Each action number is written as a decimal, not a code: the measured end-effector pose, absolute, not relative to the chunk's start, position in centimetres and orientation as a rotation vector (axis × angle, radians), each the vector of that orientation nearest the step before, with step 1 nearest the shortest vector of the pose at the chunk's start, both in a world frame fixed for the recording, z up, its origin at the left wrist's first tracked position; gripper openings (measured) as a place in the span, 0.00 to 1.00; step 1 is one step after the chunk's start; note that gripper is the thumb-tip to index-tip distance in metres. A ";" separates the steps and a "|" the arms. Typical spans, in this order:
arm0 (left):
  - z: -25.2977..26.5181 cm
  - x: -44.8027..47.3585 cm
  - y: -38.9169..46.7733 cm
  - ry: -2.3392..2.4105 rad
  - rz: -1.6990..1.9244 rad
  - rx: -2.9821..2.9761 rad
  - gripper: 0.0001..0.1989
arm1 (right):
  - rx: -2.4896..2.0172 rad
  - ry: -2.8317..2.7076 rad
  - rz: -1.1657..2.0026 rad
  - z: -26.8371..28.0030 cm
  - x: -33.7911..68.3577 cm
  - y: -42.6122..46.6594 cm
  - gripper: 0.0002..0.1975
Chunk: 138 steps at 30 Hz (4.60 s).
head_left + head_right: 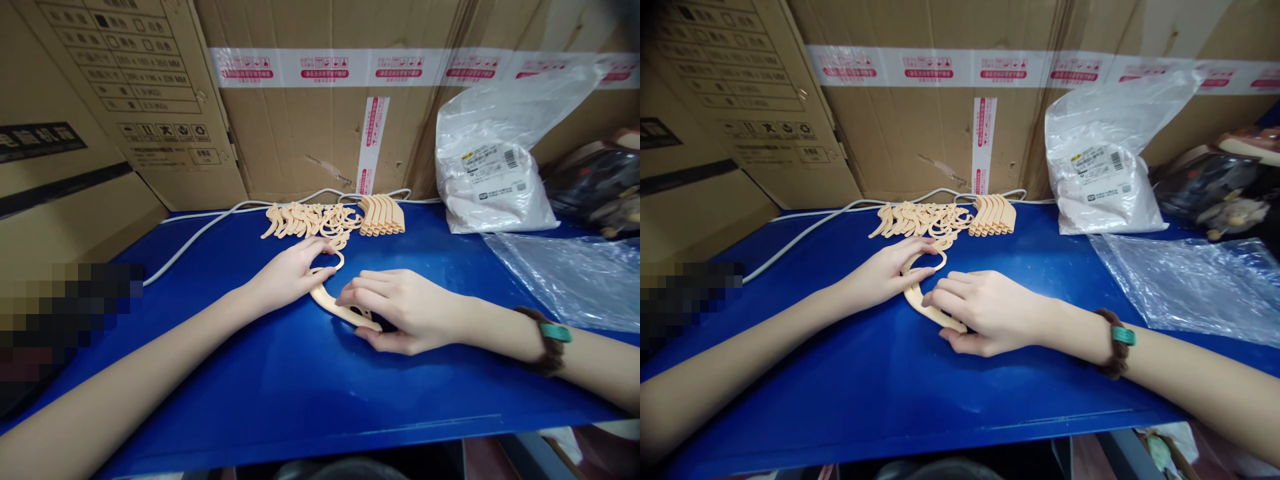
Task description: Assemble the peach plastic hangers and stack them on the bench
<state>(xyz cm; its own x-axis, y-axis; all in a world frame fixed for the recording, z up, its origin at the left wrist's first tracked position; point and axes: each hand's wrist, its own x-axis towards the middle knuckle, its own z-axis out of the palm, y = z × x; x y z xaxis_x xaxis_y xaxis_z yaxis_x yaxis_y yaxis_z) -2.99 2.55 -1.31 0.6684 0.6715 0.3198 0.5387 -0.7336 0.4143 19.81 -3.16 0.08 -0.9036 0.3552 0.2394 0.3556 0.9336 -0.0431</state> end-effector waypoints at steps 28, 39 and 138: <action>-0.9 -2.5 2.2 1.000 0.715 2.572 0.14 | -0.907 -2.565 -0.051 -1.2 21.2 0.3 0.15; -1.2 -2.8 2.4 0.918 0.701 2.693 0.17 | -1.108 -2.429 -0.134 -1.5 21.2 0.4 0.10; -0.3 -1.8 0.3 0.931 0.345 3.064 0.19 | -1.390 -2.037 0.188 0.9 22.4 2.5 0.09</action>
<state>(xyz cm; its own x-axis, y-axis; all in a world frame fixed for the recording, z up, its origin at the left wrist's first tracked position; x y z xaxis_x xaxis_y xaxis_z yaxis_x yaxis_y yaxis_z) -1.79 0.26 -0.26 0.8102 0.5407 0.2262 0.5577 -0.8299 -0.0140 22.37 2.48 0.89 -0.2214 0.8732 0.4341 0.7791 0.4261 -0.4598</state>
